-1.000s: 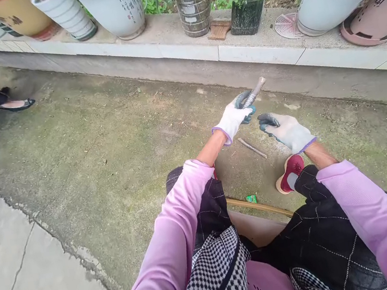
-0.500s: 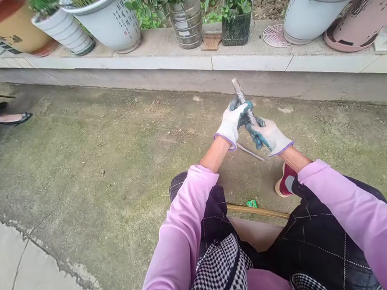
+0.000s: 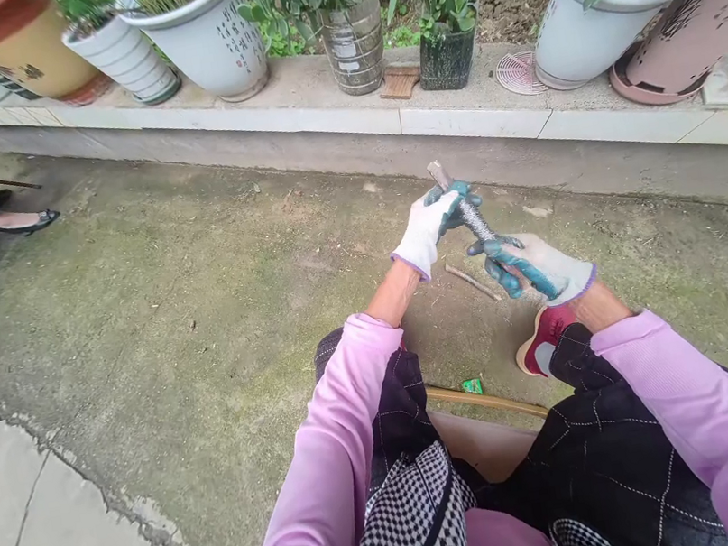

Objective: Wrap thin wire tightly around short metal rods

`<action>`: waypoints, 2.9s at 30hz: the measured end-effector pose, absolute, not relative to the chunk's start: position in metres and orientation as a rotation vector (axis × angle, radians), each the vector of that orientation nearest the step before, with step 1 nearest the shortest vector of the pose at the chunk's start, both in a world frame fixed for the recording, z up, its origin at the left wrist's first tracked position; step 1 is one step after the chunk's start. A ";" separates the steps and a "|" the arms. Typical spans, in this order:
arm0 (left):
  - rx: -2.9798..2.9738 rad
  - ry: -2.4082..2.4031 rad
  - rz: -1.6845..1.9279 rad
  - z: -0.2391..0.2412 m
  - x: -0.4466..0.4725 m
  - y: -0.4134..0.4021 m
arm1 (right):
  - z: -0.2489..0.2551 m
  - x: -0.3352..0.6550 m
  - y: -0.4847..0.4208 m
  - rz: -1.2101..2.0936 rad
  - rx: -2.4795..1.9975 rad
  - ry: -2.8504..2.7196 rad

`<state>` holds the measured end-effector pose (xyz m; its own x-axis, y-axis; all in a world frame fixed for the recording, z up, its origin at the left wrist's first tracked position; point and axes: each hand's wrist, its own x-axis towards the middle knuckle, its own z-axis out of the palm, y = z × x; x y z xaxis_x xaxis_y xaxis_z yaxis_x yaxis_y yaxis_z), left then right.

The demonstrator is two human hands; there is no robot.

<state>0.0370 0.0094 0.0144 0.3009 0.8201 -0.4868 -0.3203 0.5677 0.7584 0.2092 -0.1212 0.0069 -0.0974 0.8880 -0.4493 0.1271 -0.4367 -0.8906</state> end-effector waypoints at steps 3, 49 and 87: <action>0.576 1.080 0.860 0.010 0.041 0.006 | -0.004 0.210 -0.110 1.083 -1.968 -1.351; 1.037 0.965 0.675 0.053 0.011 -0.009 | 0.021 0.239 -0.131 0.652 -2.031 -1.518; 1.486 1.103 0.394 0.029 0.008 -0.005 | 0.045 0.280 -0.153 1.879 -1.362 -1.300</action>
